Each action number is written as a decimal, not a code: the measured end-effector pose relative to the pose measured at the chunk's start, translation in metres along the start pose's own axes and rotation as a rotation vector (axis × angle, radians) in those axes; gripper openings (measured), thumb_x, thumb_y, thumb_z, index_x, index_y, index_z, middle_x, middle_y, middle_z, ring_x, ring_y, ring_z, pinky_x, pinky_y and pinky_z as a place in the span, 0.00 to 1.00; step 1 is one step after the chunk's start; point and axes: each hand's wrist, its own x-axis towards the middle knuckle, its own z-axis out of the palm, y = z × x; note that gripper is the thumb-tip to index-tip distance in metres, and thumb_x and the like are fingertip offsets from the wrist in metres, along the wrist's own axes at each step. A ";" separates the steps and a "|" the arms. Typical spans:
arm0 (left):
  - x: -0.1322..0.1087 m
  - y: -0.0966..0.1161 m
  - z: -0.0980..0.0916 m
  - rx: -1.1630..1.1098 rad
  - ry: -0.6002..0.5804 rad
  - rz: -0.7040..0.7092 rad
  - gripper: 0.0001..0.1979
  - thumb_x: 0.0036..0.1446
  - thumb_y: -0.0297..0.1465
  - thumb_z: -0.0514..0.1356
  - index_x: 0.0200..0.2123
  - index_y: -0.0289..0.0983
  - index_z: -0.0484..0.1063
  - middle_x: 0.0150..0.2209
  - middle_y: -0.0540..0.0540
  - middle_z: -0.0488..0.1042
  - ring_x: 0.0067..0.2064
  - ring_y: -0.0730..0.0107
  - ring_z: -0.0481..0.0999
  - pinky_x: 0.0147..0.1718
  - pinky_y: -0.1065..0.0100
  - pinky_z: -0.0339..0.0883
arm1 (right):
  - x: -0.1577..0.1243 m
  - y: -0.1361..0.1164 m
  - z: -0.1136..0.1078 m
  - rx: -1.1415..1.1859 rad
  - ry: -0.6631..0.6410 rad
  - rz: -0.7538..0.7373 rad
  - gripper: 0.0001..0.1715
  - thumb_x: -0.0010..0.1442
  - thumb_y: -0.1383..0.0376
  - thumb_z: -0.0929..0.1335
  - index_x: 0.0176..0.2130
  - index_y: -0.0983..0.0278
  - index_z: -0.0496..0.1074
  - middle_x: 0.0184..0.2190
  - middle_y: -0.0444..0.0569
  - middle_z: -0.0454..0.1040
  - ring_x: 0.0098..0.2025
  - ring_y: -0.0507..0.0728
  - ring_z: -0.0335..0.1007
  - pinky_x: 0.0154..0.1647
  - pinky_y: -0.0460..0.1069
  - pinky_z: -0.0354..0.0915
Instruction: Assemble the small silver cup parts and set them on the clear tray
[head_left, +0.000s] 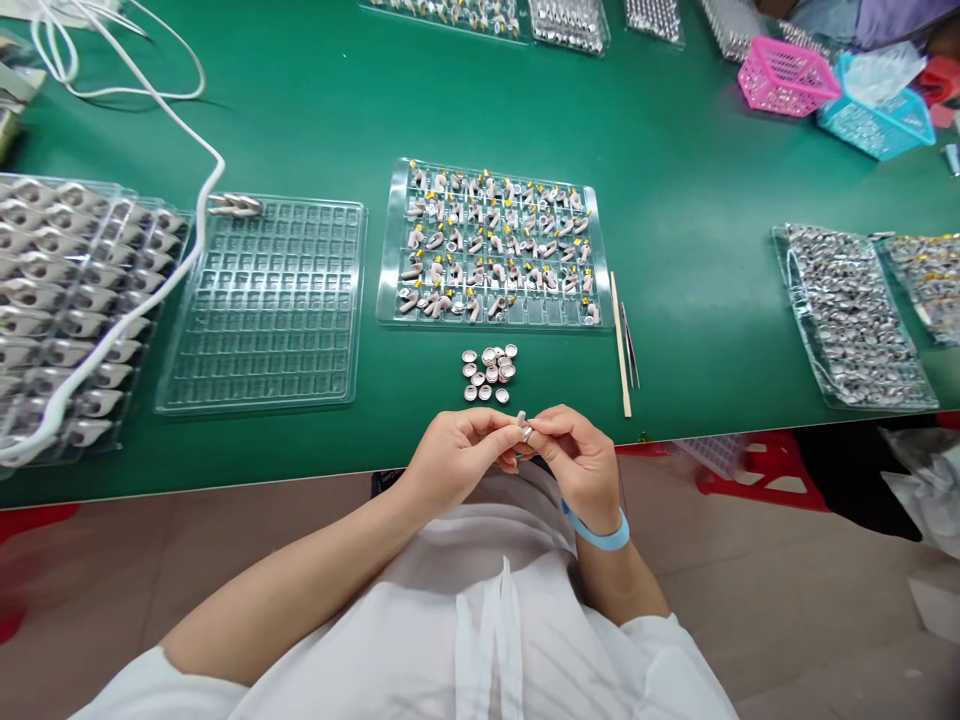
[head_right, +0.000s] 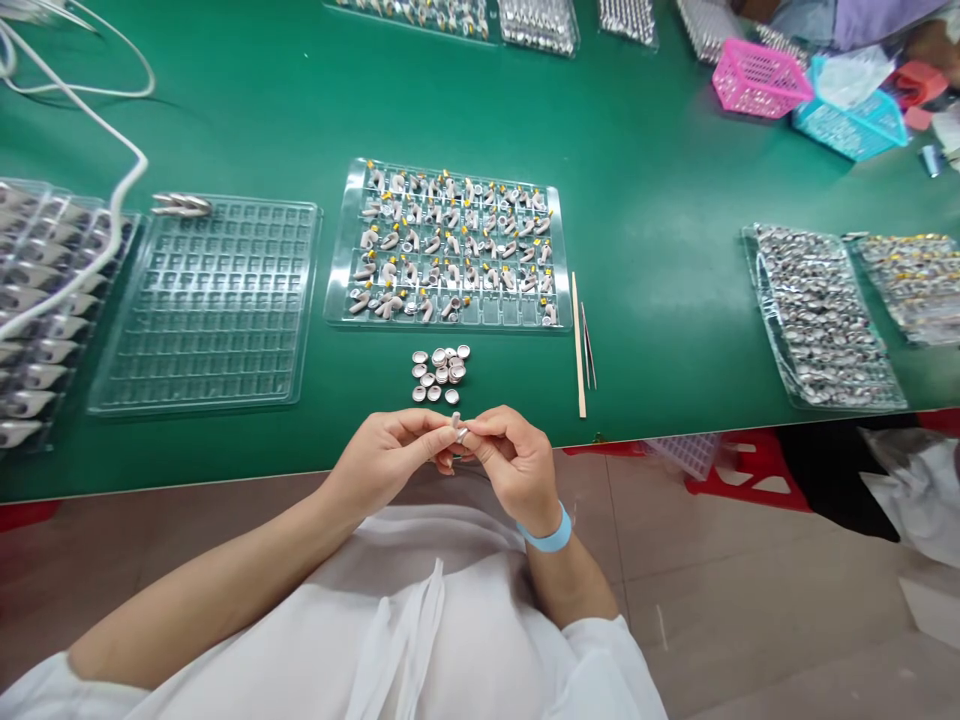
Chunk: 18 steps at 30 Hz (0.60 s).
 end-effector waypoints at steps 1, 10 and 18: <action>0.000 0.000 0.000 -0.018 -0.003 -0.010 0.11 0.55 0.37 0.66 0.29 0.33 0.80 0.27 0.46 0.80 0.25 0.71 0.75 0.29 0.70 0.74 | -0.001 0.000 0.001 -0.009 0.018 -0.024 0.05 0.61 0.67 0.71 0.39 0.57 0.77 0.36 0.46 0.74 0.36 0.54 0.74 0.34 0.49 0.76; 0.001 0.003 -0.002 -0.100 -0.004 -0.100 0.14 0.52 0.39 0.68 0.28 0.32 0.79 0.26 0.45 0.80 0.25 0.72 0.75 0.29 0.69 0.73 | -0.001 0.006 0.002 -0.101 0.025 -0.115 0.05 0.62 0.66 0.70 0.40 0.57 0.76 0.36 0.47 0.74 0.36 0.54 0.73 0.33 0.50 0.75; 0.002 -0.005 0.000 -0.212 -0.009 -0.079 0.10 0.55 0.35 0.67 0.30 0.33 0.81 0.28 0.46 0.80 0.28 0.73 0.76 0.31 0.72 0.73 | 0.001 0.005 0.005 -0.057 0.057 -0.097 0.04 0.63 0.65 0.70 0.40 0.56 0.76 0.35 0.46 0.74 0.37 0.54 0.73 0.35 0.49 0.74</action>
